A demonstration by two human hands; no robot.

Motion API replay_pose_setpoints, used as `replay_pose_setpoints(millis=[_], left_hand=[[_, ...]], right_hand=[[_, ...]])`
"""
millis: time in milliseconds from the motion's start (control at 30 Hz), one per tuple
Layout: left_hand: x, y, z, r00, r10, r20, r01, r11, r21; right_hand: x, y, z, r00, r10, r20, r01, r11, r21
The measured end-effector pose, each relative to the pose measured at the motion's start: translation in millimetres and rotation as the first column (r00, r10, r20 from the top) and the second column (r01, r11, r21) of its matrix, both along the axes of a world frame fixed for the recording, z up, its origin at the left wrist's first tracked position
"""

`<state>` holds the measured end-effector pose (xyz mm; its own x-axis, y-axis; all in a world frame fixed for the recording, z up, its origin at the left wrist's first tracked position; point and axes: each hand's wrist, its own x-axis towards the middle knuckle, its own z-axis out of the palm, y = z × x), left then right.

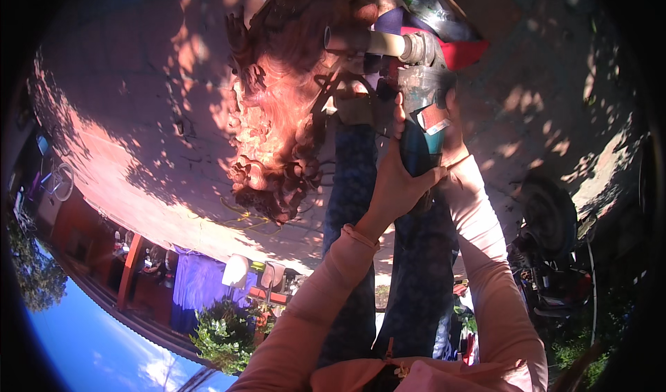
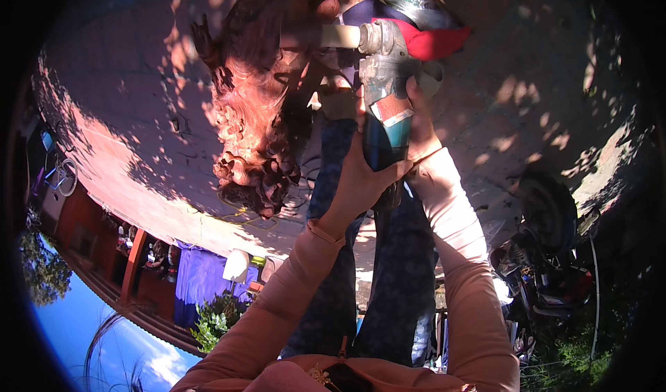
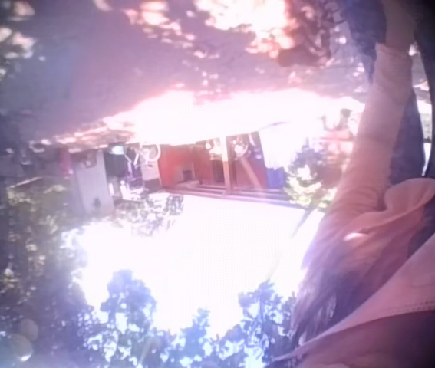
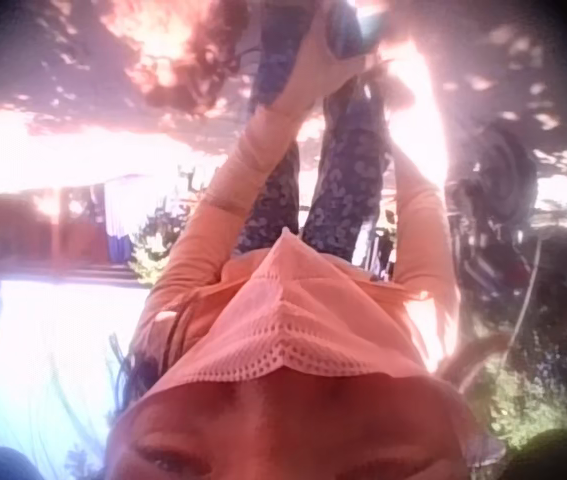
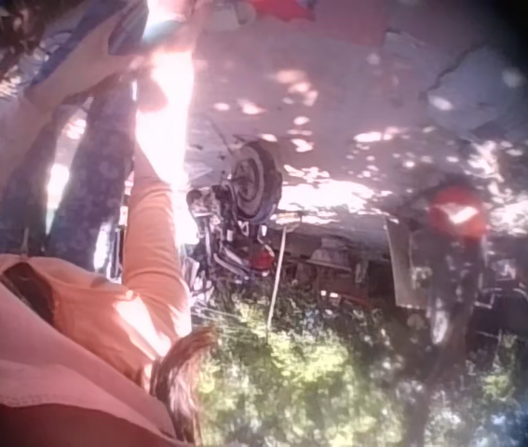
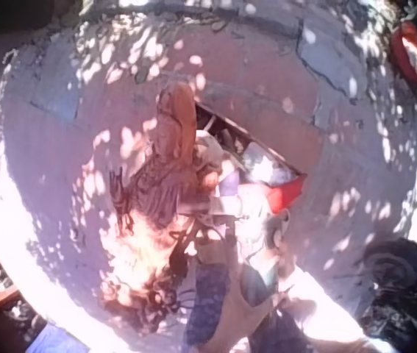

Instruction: The person uses a handheld rotary carving tool to shape a large piece of wood, moving the tool along the surface and periodically pausing to wipe away dust with a cloth. The work is performed outdoors on a paved area with scattered debris and nearby household items.

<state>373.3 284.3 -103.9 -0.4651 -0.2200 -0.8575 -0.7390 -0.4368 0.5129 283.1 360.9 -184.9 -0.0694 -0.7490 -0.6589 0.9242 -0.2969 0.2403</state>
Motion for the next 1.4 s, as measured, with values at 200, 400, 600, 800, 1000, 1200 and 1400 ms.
replay_pose_setpoints(millis=[200,400,600,800,1000,1200,1400], left_hand=[[4.4,4.2,5.2,1.000,0.018,0.014,-0.018,0.999,-0.041],[-9.2,-2.9,-3.3,0.999,-0.029,0.037,0.030,0.999,-0.023],[10.5,11.7,2.8,0.995,-0.033,0.097,0.038,0.998,-0.048],[-1.6,6.2,-12.4,0.990,-0.089,0.107,0.099,0.990,-0.095],[13.3,14.8,-0.7,0.994,-0.017,0.108,0.024,0.998,-0.063],[11.5,13.9,-10.1,0.989,-0.060,0.132,0.071,0.995,-0.076],[9.8,4.4,-11.8,0.998,0.000,0.061,0.003,0.999,-0.038]], right_hand=[[7.8,3.6,0.2,1.000,0.022,-0.006,-0.022,1.000,-0.009],[-1.5,-3.5,-5.8,0.999,-0.037,-0.011,0.036,0.999,-0.034],[21.8,10.7,-9.6,1.000,-0.010,-0.022,0.010,0.999,-0.045],[7.2,6.2,-21.9,0.999,-0.039,0.035,0.042,0.996,-0.082],[29.0,13.3,-16.6,0.999,-0.021,0.034,0.025,0.991,-0.128],[27.4,13.8,-31.3,0.999,-0.019,0.031,0.023,0.989,-0.143],[22.0,3.4,-26.6,1.000,-0.019,-0.016,0.017,0.992,-0.124]])
